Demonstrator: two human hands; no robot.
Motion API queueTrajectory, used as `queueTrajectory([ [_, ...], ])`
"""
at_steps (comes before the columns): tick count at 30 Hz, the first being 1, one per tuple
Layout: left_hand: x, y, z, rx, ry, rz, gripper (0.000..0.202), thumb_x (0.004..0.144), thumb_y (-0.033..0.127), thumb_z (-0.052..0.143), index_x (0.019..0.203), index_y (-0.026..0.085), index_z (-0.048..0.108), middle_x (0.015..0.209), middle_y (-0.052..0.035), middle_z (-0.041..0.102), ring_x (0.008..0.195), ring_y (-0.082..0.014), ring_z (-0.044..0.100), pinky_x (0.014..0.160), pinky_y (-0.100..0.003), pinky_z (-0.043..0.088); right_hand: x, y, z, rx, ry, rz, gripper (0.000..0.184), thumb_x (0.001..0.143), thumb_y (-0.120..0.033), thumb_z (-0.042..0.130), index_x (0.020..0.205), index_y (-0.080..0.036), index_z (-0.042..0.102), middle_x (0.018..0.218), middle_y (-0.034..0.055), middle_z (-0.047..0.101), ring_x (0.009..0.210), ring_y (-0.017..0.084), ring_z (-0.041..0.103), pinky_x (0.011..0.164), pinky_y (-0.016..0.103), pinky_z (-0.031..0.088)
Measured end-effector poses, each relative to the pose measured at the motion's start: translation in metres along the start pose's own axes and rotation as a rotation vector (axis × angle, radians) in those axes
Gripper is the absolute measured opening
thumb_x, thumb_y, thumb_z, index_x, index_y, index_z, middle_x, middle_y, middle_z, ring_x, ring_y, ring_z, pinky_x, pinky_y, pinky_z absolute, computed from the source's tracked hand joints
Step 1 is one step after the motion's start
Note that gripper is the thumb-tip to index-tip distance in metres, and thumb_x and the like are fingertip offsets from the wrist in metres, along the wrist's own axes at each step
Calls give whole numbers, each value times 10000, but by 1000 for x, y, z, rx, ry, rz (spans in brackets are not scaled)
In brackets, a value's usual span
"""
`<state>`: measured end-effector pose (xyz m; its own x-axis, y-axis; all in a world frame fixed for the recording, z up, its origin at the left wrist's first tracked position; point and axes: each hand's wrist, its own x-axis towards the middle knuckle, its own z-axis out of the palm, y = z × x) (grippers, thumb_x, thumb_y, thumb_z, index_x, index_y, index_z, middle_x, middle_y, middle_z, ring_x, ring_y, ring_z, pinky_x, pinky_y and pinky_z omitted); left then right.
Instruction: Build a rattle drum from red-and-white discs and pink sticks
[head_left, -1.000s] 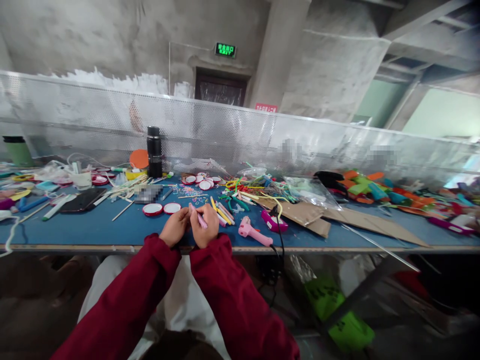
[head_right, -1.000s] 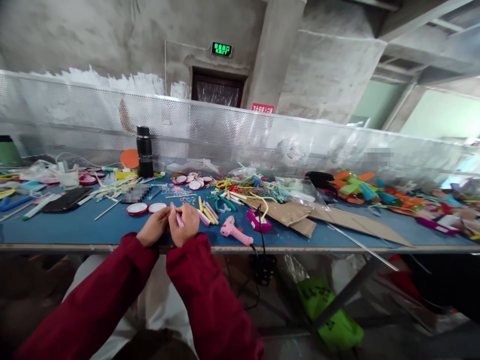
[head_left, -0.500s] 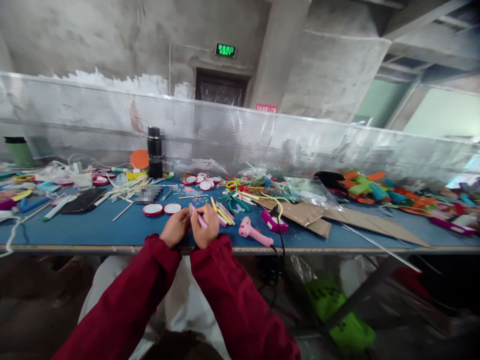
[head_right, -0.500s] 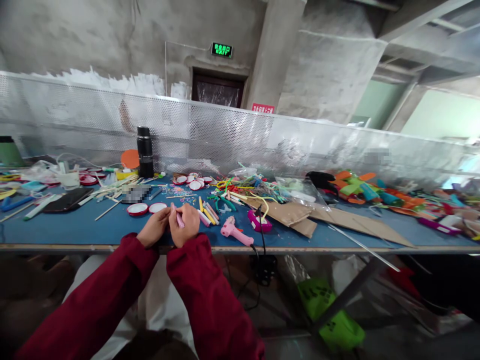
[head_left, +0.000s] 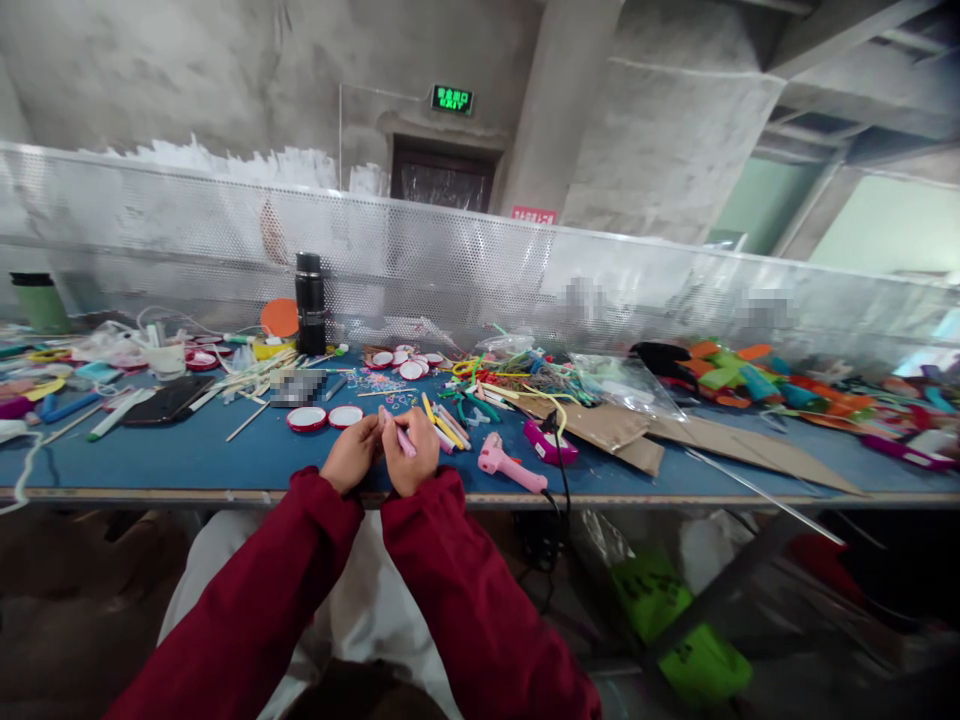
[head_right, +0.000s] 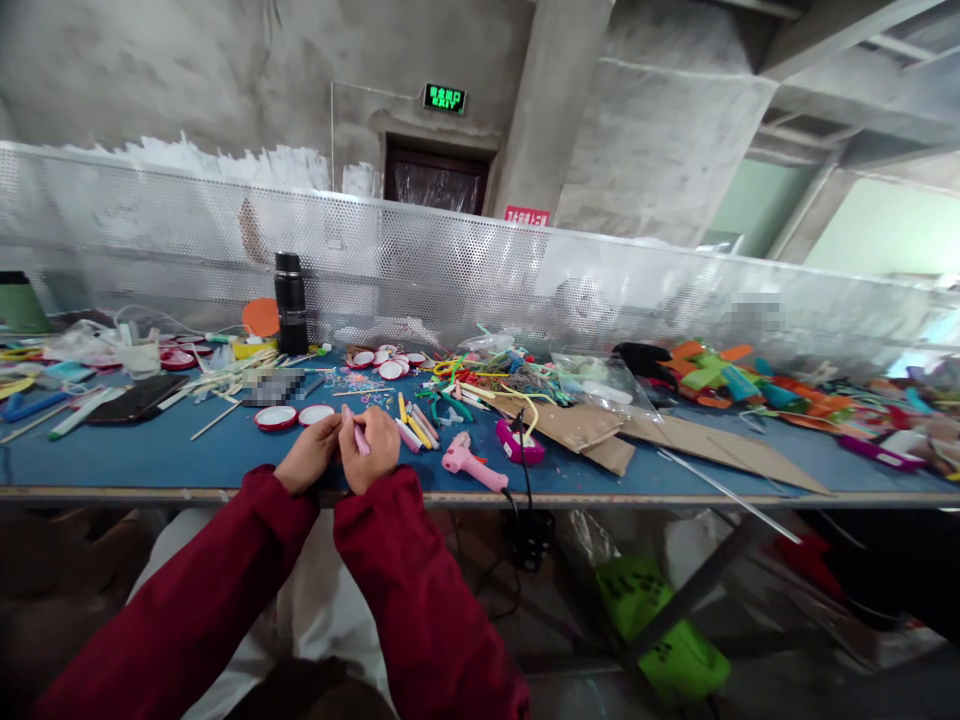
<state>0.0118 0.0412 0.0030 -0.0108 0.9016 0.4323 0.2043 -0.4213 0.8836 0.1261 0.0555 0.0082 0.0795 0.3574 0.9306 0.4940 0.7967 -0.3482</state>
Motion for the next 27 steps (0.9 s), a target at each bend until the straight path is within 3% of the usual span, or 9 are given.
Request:
queueTrajectory([
  [27,2,-6,-2,22,-11,3,312,900,455,519,760,177,543,588,34,480,512,-106,403,502,-235,325,-1,1,2,18,-17,1,191,919,-295,562,751,-217,515,674,12,570,670,160,569,647,299,443],
])
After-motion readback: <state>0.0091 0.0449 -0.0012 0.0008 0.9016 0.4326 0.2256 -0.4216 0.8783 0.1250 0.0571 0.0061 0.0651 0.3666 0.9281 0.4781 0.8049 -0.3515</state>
